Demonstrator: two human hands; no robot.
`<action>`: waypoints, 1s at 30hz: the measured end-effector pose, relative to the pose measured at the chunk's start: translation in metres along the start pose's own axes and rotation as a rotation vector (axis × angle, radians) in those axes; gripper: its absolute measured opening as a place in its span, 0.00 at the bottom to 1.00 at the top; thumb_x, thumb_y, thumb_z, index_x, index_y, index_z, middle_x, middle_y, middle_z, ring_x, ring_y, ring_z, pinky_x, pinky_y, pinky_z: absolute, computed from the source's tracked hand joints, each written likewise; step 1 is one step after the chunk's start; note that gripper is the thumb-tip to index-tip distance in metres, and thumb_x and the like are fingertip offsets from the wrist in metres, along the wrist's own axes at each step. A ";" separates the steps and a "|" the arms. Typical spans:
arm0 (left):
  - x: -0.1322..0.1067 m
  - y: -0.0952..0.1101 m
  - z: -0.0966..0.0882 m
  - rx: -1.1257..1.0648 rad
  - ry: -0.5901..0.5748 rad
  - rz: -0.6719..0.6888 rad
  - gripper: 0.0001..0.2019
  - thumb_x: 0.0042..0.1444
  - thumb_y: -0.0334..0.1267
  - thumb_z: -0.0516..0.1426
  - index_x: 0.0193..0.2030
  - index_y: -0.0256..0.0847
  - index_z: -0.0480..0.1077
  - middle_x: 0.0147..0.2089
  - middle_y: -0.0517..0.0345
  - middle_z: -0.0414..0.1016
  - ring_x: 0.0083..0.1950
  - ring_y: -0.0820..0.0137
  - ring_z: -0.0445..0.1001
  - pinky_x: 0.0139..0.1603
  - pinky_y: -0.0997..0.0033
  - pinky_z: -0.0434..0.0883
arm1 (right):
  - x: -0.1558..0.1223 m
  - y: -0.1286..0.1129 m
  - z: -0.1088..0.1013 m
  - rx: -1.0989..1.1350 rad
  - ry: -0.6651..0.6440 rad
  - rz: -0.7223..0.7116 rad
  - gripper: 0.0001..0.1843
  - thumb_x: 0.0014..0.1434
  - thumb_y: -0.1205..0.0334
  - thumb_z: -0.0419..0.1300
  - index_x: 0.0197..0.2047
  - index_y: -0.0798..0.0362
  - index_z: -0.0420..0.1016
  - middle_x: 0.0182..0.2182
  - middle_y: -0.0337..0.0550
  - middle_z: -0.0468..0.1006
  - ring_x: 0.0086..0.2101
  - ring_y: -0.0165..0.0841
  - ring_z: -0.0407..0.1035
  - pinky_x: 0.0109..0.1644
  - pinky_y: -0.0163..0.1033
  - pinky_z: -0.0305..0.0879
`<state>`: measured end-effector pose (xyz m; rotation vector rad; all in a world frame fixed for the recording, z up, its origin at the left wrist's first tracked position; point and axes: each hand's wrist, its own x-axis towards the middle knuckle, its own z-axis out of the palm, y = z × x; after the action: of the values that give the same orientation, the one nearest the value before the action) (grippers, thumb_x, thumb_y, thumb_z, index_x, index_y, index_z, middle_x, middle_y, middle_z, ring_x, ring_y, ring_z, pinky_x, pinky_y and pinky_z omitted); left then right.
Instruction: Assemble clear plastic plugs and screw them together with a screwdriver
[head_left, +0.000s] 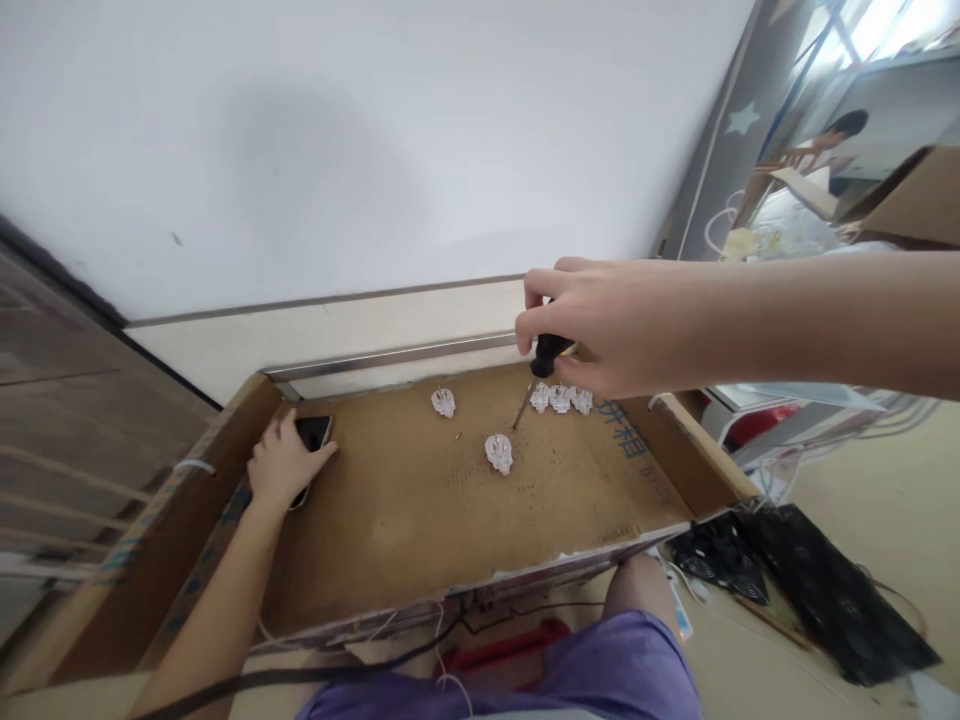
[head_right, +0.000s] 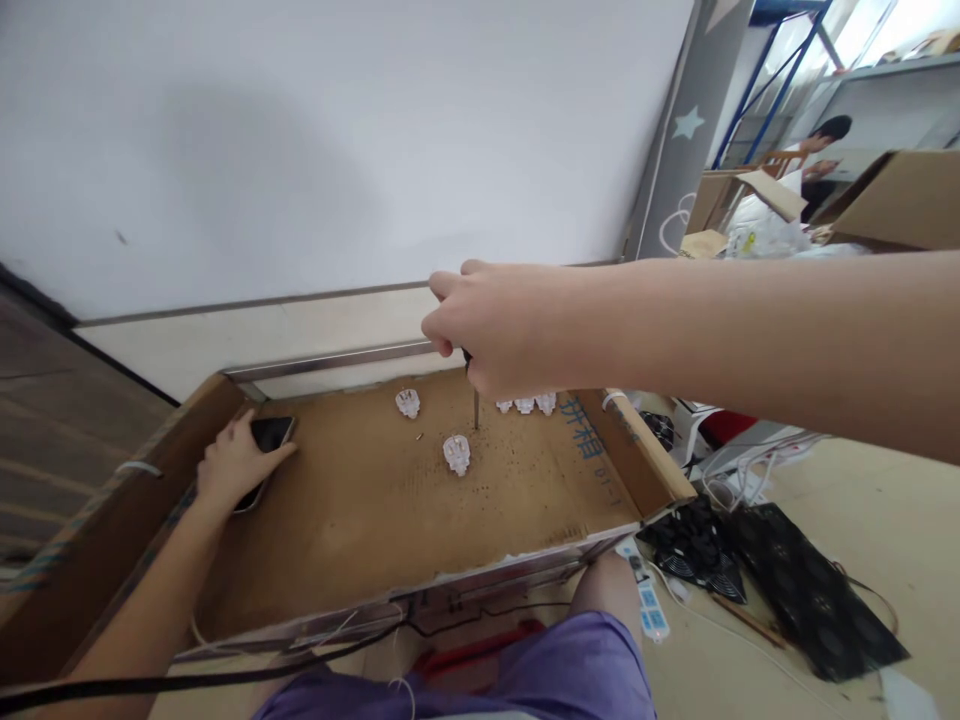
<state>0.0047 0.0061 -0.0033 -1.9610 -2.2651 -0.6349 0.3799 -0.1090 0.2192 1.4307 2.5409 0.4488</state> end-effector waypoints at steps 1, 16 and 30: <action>-0.007 0.016 0.000 0.019 0.001 0.009 0.33 0.47 0.50 0.59 0.56 0.32 0.59 0.61 0.36 0.60 0.59 0.39 0.61 0.52 0.41 0.63 | 0.001 0.000 0.000 -0.026 0.001 -0.009 0.19 0.52 0.64 0.56 0.48 0.44 0.69 0.44 0.40 0.65 0.43 0.34 0.62 0.42 0.39 0.61; -0.085 0.155 0.043 -0.503 -0.288 0.708 0.21 0.53 0.47 0.57 0.52 0.44 0.66 0.49 0.54 0.74 0.50 0.63 0.70 0.52 0.62 0.66 | 0.008 -0.016 -0.016 -0.097 -0.267 0.291 0.21 0.53 0.41 0.50 0.36 0.48 0.72 0.19 0.41 0.64 0.23 0.34 0.63 0.29 0.41 0.59; -0.082 0.146 0.041 -0.468 -0.301 0.584 0.20 0.46 0.50 0.61 0.45 0.46 0.71 0.40 0.57 0.76 0.41 0.64 0.71 0.46 0.64 0.66 | 0.013 0.011 -0.012 -0.247 -0.109 0.139 0.19 0.54 0.45 0.54 0.35 0.52 0.73 0.24 0.40 0.69 0.21 0.26 0.59 0.31 0.37 0.56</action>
<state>0.1681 -0.0415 -0.0299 -2.9368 -1.5998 -0.8901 0.3783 -0.0950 0.2337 1.4983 2.2208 0.6616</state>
